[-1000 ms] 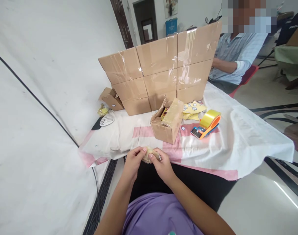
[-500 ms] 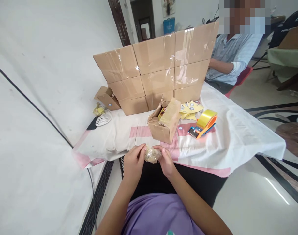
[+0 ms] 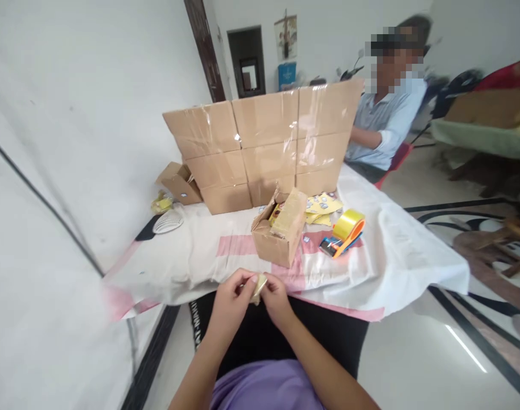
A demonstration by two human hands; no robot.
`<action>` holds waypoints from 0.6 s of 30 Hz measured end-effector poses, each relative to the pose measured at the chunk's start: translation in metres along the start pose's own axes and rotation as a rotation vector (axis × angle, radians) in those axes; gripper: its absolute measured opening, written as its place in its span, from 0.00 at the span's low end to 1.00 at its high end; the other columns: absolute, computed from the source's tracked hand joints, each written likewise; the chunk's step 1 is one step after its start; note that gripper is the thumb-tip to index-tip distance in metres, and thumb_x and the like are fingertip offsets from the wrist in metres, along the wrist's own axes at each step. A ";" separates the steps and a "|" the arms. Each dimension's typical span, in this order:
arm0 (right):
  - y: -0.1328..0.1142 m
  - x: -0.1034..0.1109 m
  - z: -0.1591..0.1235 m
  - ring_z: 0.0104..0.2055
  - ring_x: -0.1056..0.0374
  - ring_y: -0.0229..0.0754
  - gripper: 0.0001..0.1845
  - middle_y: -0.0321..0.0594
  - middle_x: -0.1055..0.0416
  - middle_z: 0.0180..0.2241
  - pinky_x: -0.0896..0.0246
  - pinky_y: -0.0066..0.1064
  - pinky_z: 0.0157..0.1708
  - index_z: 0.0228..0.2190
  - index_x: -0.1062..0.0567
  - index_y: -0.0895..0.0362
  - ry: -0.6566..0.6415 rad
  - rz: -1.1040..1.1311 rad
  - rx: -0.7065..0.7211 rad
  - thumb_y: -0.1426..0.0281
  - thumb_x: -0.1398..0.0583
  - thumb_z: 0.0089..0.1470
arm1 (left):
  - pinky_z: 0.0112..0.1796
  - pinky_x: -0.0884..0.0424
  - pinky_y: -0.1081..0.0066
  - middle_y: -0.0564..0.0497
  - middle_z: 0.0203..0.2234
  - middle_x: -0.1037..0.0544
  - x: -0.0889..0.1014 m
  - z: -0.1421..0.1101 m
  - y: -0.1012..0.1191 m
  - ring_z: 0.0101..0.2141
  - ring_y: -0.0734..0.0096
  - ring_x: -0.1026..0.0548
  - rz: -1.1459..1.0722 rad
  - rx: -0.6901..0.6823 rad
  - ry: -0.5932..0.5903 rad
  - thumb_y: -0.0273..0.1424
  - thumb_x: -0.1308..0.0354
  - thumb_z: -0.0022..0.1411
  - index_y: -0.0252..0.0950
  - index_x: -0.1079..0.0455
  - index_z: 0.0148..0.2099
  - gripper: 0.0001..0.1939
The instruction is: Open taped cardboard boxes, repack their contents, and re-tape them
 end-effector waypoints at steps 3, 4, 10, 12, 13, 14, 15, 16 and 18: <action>-0.002 -0.001 -0.005 0.19 0.42 0.34 0.29 0.30 0.37 0.17 0.45 0.28 0.22 0.22 0.34 0.54 0.025 -0.050 0.042 0.43 0.36 0.54 | 0.46 0.32 0.62 0.47 0.35 0.20 0.005 0.004 0.011 0.42 0.57 0.26 0.326 -0.210 0.019 0.40 0.42 0.65 0.41 0.23 0.33 0.12; -0.001 -0.001 -0.005 0.19 0.43 0.33 0.29 0.29 0.38 0.17 0.47 0.28 0.22 0.22 0.36 0.53 0.032 -0.068 0.057 0.43 0.36 0.54 | 0.46 0.32 0.61 0.47 0.34 0.19 0.004 0.004 0.012 0.41 0.56 0.26 0.421 -0.255 -0.030 0.40 0.45 0.66 0.41 0.24 0.33 0.13; 0.018 0.004 -0.003 0.21 0.47 0.32 0.27 0.26 0.40 0.21 0.51 0.25 0.23 0.32 0.35 0.52 0.042 0.023 0.085 0.47 0.31 0.49 | 0.48 0.27 0.61 0.45 0.42 0.19 0.000 -0.001 -0.009 0.43 0.55 0.22 0.486 -0.207 -0.336 0.48 0.49 0.68 0.43 0.24 0.45 0.18; 0.021 0.007 -0.003 0.24 0.43 0.34 0.24 0.28 0.37 0.25 0.48 0.27 0.26 0.39 0.31 0.52 0.050 -0.012 0.116 0.50 0.31 0.51 | 0.53 0.29 0.60 0.44 0.48 0.19 0.000 -0.002 -0.018 0.49 0.55 0.22 0.477 -0.188 -0.376 0.47 0.48 0.68 0.44 0.26 0.52 0.19; 0.020 0.007 -0.004 0.26 0.42 0.35 0.25 0.29 0.36 0.27 0.46 0.28 0.28 0.44 0.29 0.52 0.038 -0.069 0.141 0.52 0.31 0.52 | 0.53 0.29 0.61 0.44 0.49 0.19 0.000 -0.002 -0.022 0.49 0.56 0.22 0.472 -0.190 -0.400 0.46 0.50 0.69 0.45 0.27 0.52 0.18; 0.017 0.007 -0.005 0.27 0.41 0.36 0.25 0.31 0.35 0.29 0.46 0.29 0.29 0.48 0.28 0.52 0.022 -0.138 0.172 0.53 0.32 0.53 | 0.52 0.29 0.62 0.44 0.49 0.18 0.000 -0.002 -0.026 0.49 0.57 0.21 0.473 -0.193 -0.423 0.44 0.54 0.70 0.44 0.27 0.50 0.18; 0.013 0.007 -0.006 0.28 0.41 0.36 0.26 0.32 0.35 0.30 0.46 0.29 0.29 0.50 0.27 0.51 0.001 -0.210 0.204 0.54 0.32 0.54 | 0.50 0.28 0.62 0.43 0.46 0.18 -0.001 -0.002 -0.030 0.46 0.57 0.20 0.484 -0.193 -0.440 0.42 0.57 0.71 0.44 0.27 0.48 0.18; 0.009 0.006 -0.008 0.28 0.41 0.37 0.25 0.33 0.35 0.31 0.46 0.30 0.29 0.51 0.26 0.51 -0.021 -0.279 0.232 0.55 0.33 0.54 | 0.46 0.27 0.63 0.43 0.43 0.17 -0.001 -0.002 -0.035 0.42 0.57 0.19 0.509 -0.189 -0.454 0.40 0.60 0.71 0.43 0.28 0.45 0.19; 0.001 0.004 -0.010 0.29 0.41 0.37 0.23 0.33 0.34 0.30 0.46 0.30 0.29 0.50 0.24 0.50 -0.073 -0.417 0.263 0.57 0.33 0.55 | 0.36 0.27 0.63 0.42 0.33 0.17 -0.003 -0.003 -0.044 0.33 0.55 0.20 0.579 -0.181 -0.466 0.36 0.63 0.69 0.41 0.30 0.39 0.19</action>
Point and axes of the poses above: each hand's wrist, its own z-axis towards the middle knuckle, its own x-axis out of the back of the hand, y = z × x, the point moved 6 cm from there along z, towards the middle knuckle
